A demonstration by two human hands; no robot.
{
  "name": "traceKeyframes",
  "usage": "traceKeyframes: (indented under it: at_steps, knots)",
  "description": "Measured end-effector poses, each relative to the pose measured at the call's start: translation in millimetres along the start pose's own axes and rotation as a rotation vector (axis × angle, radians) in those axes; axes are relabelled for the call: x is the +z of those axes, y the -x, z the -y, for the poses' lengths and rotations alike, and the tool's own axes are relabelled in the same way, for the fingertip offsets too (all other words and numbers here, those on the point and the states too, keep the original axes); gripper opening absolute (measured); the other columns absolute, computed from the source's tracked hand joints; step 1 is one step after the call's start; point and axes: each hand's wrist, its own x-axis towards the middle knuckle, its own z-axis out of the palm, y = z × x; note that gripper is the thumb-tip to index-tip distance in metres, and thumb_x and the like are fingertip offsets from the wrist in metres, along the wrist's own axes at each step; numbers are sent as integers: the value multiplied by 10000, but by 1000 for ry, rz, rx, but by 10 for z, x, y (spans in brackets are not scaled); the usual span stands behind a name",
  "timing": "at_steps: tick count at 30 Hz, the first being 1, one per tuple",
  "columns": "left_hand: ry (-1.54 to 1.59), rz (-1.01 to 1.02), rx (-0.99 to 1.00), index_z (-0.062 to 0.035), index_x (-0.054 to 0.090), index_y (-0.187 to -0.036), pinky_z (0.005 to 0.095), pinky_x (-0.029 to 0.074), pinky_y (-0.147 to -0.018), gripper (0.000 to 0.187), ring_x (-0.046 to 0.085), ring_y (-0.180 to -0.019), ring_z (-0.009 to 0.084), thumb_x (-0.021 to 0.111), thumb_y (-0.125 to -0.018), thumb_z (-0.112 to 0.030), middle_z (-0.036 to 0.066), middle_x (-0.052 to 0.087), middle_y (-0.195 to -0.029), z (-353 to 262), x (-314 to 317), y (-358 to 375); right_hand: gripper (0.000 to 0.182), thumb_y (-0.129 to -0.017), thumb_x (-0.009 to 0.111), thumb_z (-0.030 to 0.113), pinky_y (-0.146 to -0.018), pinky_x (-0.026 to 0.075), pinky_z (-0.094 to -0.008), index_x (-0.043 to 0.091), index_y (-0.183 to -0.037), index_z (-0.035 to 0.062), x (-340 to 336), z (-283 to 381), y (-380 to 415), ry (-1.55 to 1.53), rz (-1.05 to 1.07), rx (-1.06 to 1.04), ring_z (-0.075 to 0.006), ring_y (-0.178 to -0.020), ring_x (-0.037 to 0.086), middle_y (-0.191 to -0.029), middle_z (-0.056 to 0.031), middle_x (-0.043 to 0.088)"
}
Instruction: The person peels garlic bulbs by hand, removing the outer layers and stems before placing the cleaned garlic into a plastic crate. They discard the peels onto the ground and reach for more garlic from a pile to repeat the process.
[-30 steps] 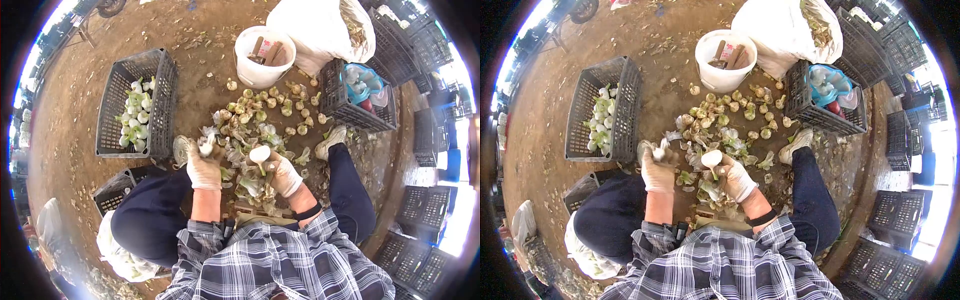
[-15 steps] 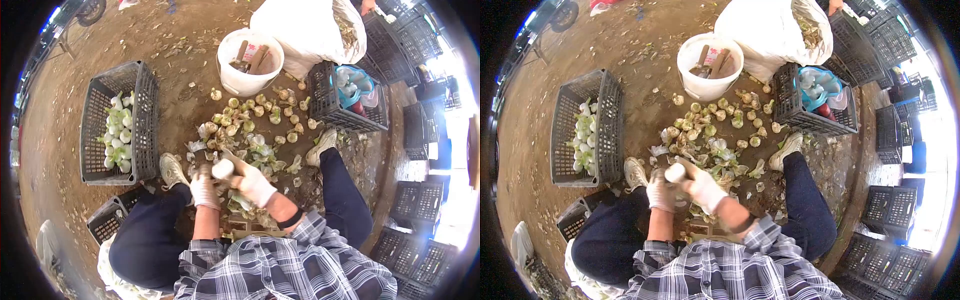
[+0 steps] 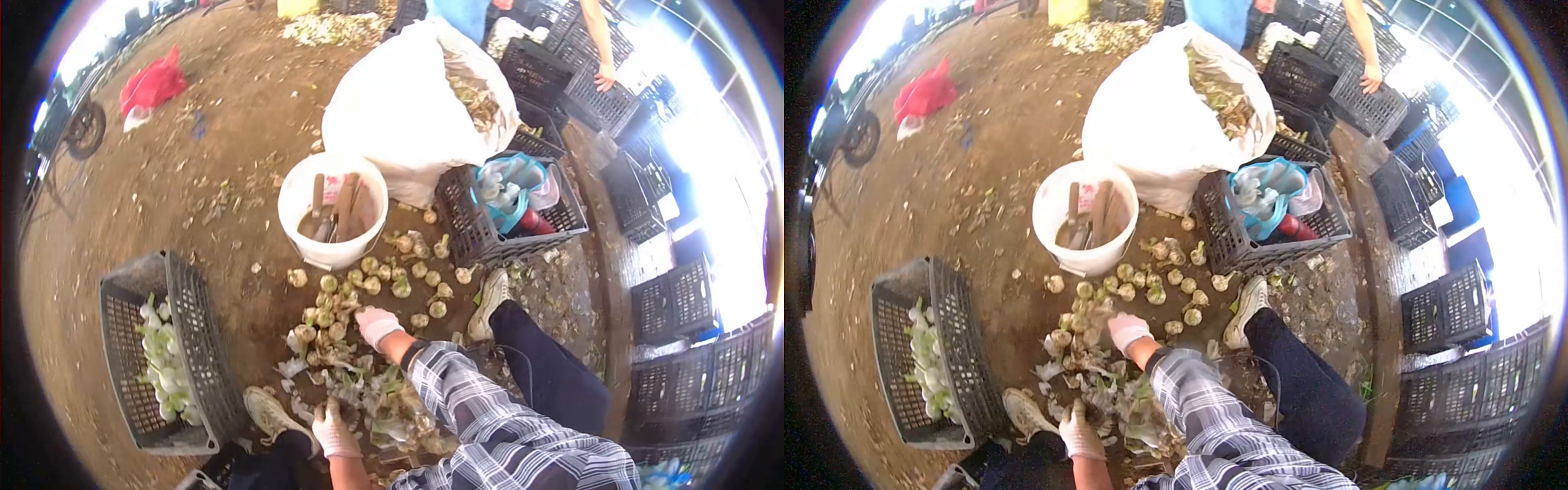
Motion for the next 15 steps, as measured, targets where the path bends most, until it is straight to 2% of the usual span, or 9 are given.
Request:
traceKeyframes:
  at_steps: [1,4,5,8,9,10,11,14,15]
  knots:
    - [-18,3,18,-44,626,-993,304,534,-621,112,599,-683,160,625,-930,-136,58,632,-856,36,-32,-23,250,-909,523,168,-862,534,-466,698,-1064,79,0,-41,27,29,-90,-23,-384,-1043,654,-1119,-208,671]
    - [-85,39,25,-41,631,-1019,299,528,-602,137,592,-672,145,656,-905,-112,44,638,-870,146,-55,-102,279,-909,550,209,-881,537,-447,712,-1077,56,-387,50,388,17,130,-57,-355,-1016,671,-1092,-198,693]
    - [-174,106,23,-22,596,-1198,331,548,-746,353,634,-850,197,691,-865,-90,90,646,-1017,174,-94,-134,274,-881,596,240,-847,547,-439,717,-1040,52,-384,117,512,-117,85,-15,-359,-952,685,-1009,-201,707]
    - [-446,251,448,-23,466,-1399,362,495,-949,643,587,-1109,259,724,-811,-62,140,587,-1235,304,-35,-114,273,-884,579,241,-845,536,-413,701,-1044,56,-619,220,1290,-415,-5,-218,-353,-933,680,-996,-204,703]
    - [-598,332,423,-38,338,-1496,367,398,-1077,836,483,-1270,281,742,-764,-22,166,501,-1372,222,-32,-51,279,-884,576,235,-841,533,-397,691,-1065,57,-654,264,1512,-570,46,-200,-334,-909,678,-961,-198,702]
    - [-417,423,410,-32,371,-1472,355,423,-1058,814,516,-1226,253,743,-749,20,152,507,-1365,258,24,-34,286,-883,573,229,-837,530,-381,680,-1086,58,-688,313,1722,-727,100,-183,-314,-886,675,-926,-192,701]
    - [-336,472,358,-30,373,-1467,347,432,-1049,804,525,-1210,239,738,-754,36,142,515,-1346,267,-8,40,300,-904,570,153,-718,511,-290,660,-1177,65,-763,344,1929,-804,127,-179,-142,-745,614,-857,-60,668]
    - [-188,569,350,-24,392,-1437,330,483,-987,728,557,-1146,199,730,-797,49,107,542,-1282,-94,192,544,387,-904,576,144,-712,508,-283,600,-1274,32,-632,273,2219,-1170,-231,-300,-129,-786,607,-949,-49,662]
    - [-189,548,388,-25,401,-1430,329,483,-987,716,556,-1146,197,725,-798,60,104,541,-1283,-126,246,651,456,-906,614,147,-744,501,-272,548,-1333,1,-1019,307,2495,-1463,123,-1,-124,-858,602,-1035,-43,655]
